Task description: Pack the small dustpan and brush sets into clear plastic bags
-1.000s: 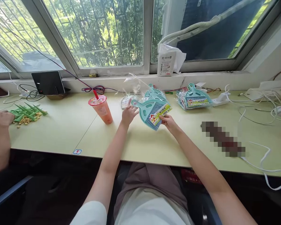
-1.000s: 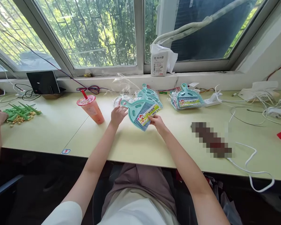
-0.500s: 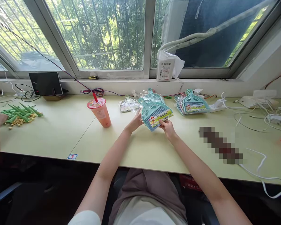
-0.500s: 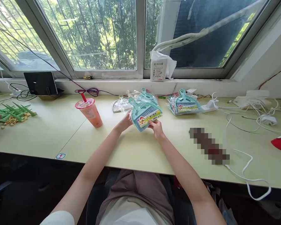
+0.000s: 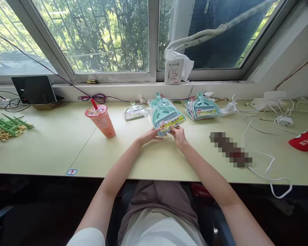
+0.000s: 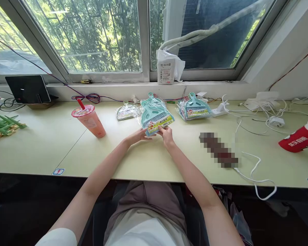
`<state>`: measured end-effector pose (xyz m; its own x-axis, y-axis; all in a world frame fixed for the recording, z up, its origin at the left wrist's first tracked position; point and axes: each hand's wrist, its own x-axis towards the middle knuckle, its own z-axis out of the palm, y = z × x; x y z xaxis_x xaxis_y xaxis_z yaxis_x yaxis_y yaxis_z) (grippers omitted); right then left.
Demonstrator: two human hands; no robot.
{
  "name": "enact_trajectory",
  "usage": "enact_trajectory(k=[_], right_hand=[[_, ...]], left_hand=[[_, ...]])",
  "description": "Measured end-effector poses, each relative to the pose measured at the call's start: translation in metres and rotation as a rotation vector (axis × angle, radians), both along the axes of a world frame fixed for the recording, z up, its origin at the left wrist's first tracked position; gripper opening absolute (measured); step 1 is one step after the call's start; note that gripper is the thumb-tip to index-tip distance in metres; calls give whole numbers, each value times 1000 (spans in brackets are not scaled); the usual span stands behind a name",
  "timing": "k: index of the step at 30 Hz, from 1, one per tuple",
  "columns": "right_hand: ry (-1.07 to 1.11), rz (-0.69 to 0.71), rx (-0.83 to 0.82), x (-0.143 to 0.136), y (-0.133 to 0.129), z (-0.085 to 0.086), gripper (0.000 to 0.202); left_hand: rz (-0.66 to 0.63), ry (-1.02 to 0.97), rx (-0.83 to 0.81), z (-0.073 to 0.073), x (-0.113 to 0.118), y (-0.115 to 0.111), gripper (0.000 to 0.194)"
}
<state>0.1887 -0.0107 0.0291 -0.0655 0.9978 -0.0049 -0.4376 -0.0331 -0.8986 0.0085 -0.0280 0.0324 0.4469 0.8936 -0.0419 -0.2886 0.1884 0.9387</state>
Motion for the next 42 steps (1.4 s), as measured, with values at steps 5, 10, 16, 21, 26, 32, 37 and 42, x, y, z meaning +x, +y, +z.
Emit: enact_trajectory(k=[5, 10, 16, 21, 26, 32, 37, 42], right_hand=[[-34, 23, -19, -4, -3, -1, 22], [-43, 24, -21, -7, -6, 2, 20], [-27, 30, -63, -4, -2, 3, 13], [23, 45, -101, 0, 5, 3, 14], [15, -132, -144, 10, 13, 3, 17], [52, -165, -198, 10, 12, -2, 17], [103, -93, -200, 9, 11, 0, 12], [123, -65, -213, 10, 11, 4, 15]], left_hand=[[346, -109, 85, 3, 0, 4, 59], [441, 26, 144, 4, 13, -3, 78], [446, 50, 209, 2, 20, -4, 77], [480, -67, 232, 3, 17, -2, 86], [401, -63, 175, 3, 18, -3, 89], [355, -13, 285, -4, 18, 0, 91], [395, -39, 270, -2, 17, 0, 91], [404, 1, 266, -1, 13, 1, 94]])
